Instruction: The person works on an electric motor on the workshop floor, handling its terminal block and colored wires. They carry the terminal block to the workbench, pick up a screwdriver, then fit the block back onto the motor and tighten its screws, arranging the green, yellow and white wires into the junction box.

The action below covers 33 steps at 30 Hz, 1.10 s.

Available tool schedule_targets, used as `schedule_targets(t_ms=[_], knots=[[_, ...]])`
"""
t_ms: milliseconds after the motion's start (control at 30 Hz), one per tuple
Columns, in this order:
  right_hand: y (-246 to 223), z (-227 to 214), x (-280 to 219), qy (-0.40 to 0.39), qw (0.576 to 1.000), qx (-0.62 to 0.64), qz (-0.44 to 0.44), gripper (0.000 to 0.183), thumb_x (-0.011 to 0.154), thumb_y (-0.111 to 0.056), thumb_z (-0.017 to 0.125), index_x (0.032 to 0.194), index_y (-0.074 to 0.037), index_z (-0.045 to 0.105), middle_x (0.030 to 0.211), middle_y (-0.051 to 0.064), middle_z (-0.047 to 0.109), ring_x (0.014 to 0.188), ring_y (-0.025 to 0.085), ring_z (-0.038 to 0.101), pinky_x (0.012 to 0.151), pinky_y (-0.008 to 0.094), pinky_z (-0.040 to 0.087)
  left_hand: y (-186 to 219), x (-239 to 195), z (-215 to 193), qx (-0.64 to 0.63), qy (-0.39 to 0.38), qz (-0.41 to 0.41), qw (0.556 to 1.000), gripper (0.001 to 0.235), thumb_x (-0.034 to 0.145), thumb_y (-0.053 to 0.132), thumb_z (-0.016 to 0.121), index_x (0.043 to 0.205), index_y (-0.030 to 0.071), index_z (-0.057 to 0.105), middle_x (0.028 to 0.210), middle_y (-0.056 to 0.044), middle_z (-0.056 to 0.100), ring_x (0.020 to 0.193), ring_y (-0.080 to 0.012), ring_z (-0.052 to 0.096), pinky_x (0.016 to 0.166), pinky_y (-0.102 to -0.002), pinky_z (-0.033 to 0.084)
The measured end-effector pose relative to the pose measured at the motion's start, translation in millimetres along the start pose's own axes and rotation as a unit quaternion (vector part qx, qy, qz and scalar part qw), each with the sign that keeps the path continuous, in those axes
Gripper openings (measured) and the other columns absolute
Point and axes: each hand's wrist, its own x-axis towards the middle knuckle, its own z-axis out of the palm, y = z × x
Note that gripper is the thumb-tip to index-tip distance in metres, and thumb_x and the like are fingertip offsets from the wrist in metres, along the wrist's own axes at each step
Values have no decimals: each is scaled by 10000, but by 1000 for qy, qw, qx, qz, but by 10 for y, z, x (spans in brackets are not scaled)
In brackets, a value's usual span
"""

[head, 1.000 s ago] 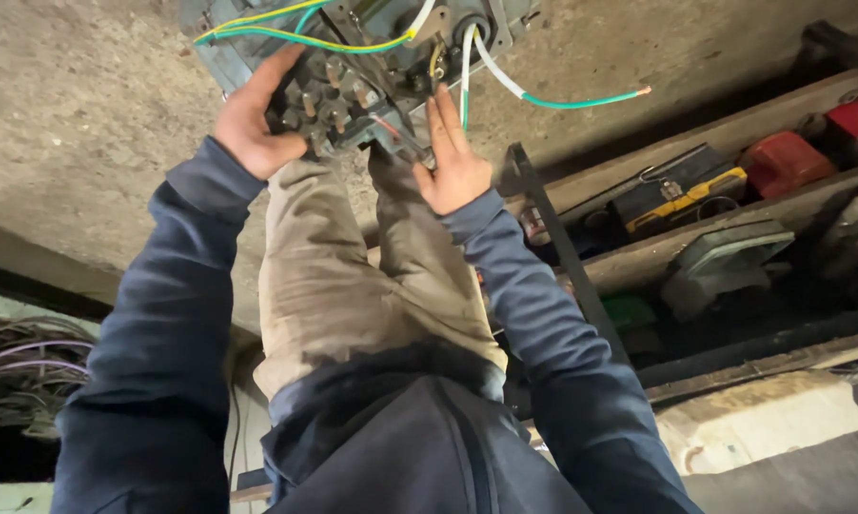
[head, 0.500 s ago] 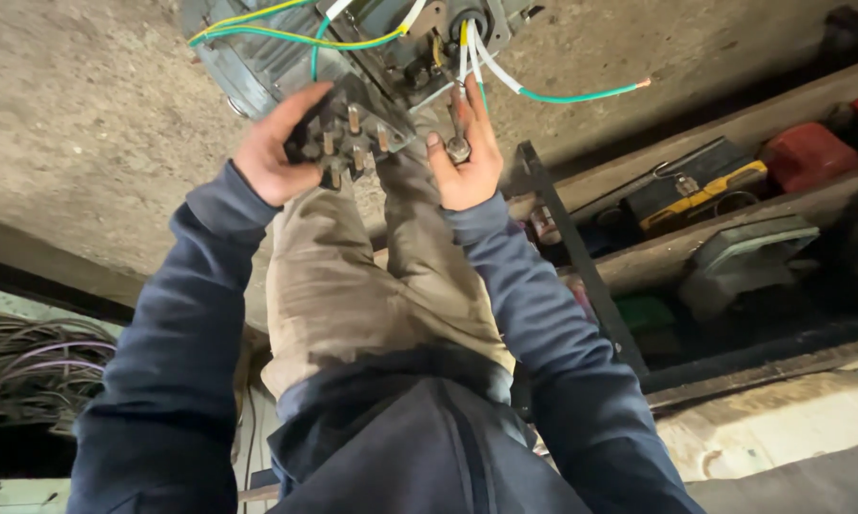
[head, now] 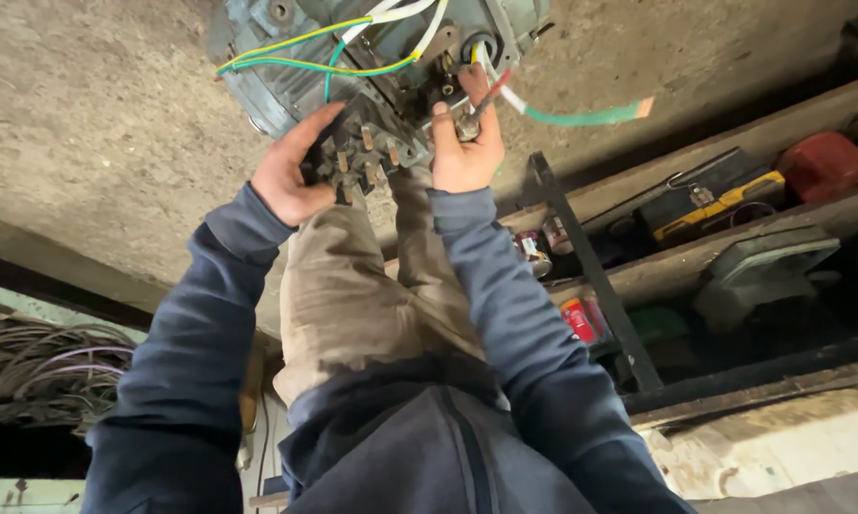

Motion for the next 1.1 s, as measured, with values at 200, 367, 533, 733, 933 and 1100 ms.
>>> schedule_targets(t_ms=[200,367,533,733,933,1100], knots=[[468,144,158,88,992,75,46,314,1023,8,757,1289,45,594,1063,131,662,882,147,595,802,299,497,-60,-10,19,7,11,5,1000,904,708,-27,621,1581,-22,391,1542,-159,529,1489,-219,448,1248,-320,297],[316,343,307,167,973,131,88,358,940,-67,795,1221,14,589,940,37,633,697,101,571,614,253,504,-74,9,45,-16,15,-2,1000,902,706,-28,619,1578,-24,388,1552,-172,519,1494,-228,435,1246,-319,290],[331,189,276,133,991,-21,17,329,921,-98,816,1196,-47,643,918,14,646,749,119,599,698,279,548,-59,-21,-6,2,21,3,1000,863,742,-27,611,1580,-23,402,1562,-187,528,1510,-254,451,1257,-324,303],[57,-102,448,-188,928,-225,-229,251,922,-48,763,1166,-76,716,1136,130,731,1032,287,734,901,362,594,-79,-26,-119,62,25,9,998,877,701,-2,657,1547,-20,428,1514,-213,550,1465,-285,495,1221,-350,343],[217,-198,378,-206,953,-179,-134,307,937,-73,801,1209,-55,659,1127,115,745,1006,253,752,884,337,598,-26,-2,-178,76,36,7,996,858,712,7,647,1545,-17,442,1499,-218,575,1452,-305,532,1214,-355,376],[143,-188,390,-195,969,-150,-21,301,960,-70,801,1203,-29,628,1095,109,782,907,148,722,852,301,585,42,32,-172,75,27,30,996,846,731,18,664,1546,-11,437,1492,-231,571,1428,-311,544,1193,-356,392]])
